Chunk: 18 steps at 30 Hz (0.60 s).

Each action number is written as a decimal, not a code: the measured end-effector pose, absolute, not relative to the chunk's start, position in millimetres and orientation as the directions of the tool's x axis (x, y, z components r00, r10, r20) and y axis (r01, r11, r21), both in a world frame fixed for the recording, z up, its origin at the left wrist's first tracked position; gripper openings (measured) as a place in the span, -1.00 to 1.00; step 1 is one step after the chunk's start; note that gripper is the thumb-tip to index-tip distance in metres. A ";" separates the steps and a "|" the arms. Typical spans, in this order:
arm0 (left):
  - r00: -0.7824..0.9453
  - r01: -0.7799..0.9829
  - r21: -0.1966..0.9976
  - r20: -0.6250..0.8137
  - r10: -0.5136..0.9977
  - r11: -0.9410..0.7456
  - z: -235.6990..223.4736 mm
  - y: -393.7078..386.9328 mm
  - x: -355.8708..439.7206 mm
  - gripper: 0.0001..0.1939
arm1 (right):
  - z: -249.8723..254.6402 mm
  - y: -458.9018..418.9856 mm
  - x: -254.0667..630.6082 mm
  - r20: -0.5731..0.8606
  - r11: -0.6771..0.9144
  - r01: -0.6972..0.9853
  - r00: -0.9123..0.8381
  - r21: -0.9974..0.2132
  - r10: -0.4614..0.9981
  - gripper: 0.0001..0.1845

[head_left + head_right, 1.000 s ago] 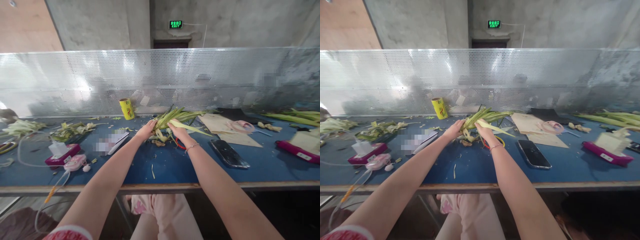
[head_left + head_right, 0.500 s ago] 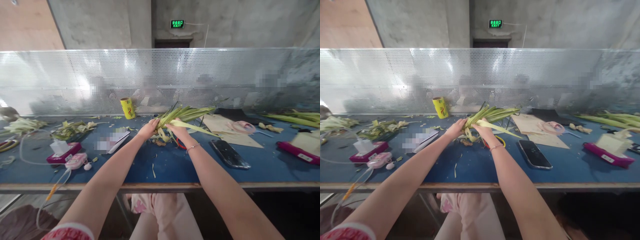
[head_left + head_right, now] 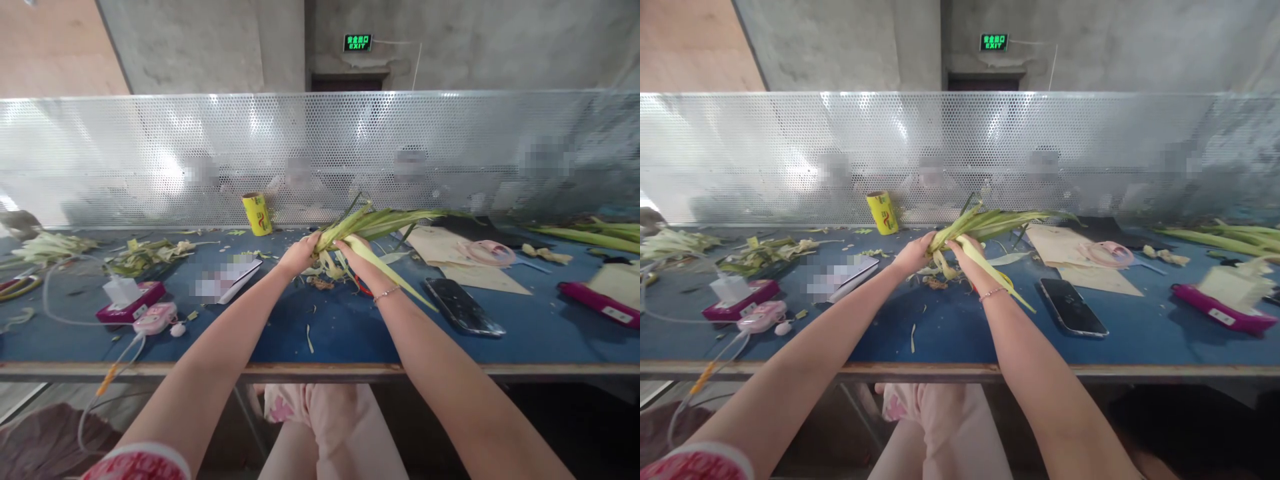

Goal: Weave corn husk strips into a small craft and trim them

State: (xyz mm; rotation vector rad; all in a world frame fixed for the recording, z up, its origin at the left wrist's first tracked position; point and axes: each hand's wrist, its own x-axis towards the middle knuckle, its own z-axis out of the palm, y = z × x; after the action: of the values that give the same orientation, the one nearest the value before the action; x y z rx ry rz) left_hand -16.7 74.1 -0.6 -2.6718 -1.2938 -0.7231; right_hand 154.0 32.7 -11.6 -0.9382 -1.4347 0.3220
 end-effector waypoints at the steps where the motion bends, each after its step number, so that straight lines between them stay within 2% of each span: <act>1: 0.525 0.757 0.137 0.455 0.719 -0.639 0.4 73.7 -15.1 -0.35 | -10.4 31.7 154.5 0.697 0.617 0.353 0.174 -0.703 0.695 -0.87; 5: 0.480 0.743 0.225 0.477 0.736 -0.630 4.5 71.6 -7.8 -0.50 | -7.2 29.6 156.8 0.757 0.653 0.421 0.143 -0.630 0.638 -0.87; 9: 0.411 0.747 0.332 0.449 0.793 -0.576 6.8 70.2 -1.6 -0.65 | -10.4 35.7 156.4 0.757 0.634 0.481 0.100 -0.605 0.646 -0.82; 14: 0.313 0.765 0.428 0.405 0.859 -0.480 5.7 70.5 7.5 -0.69 | -20.5 49.9 161.8 0.789 0.712 0.415 0.023 -0.567 0.615 -0.90; 18: 0.283 0.738 0.491 0.396 0.873 -0.462 4.4 75.0 14.3 -0.72 | -19.5 42.7 165.1 0.801 0.721 0.478 -0.057 -0.502 0.595 -0.86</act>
State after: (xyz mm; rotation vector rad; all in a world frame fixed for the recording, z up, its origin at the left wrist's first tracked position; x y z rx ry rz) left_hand 14.3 75.0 4.4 -2.6786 -1.7123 -1.0715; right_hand 165.1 42.7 -19.5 -0.8660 -1.6961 0.1184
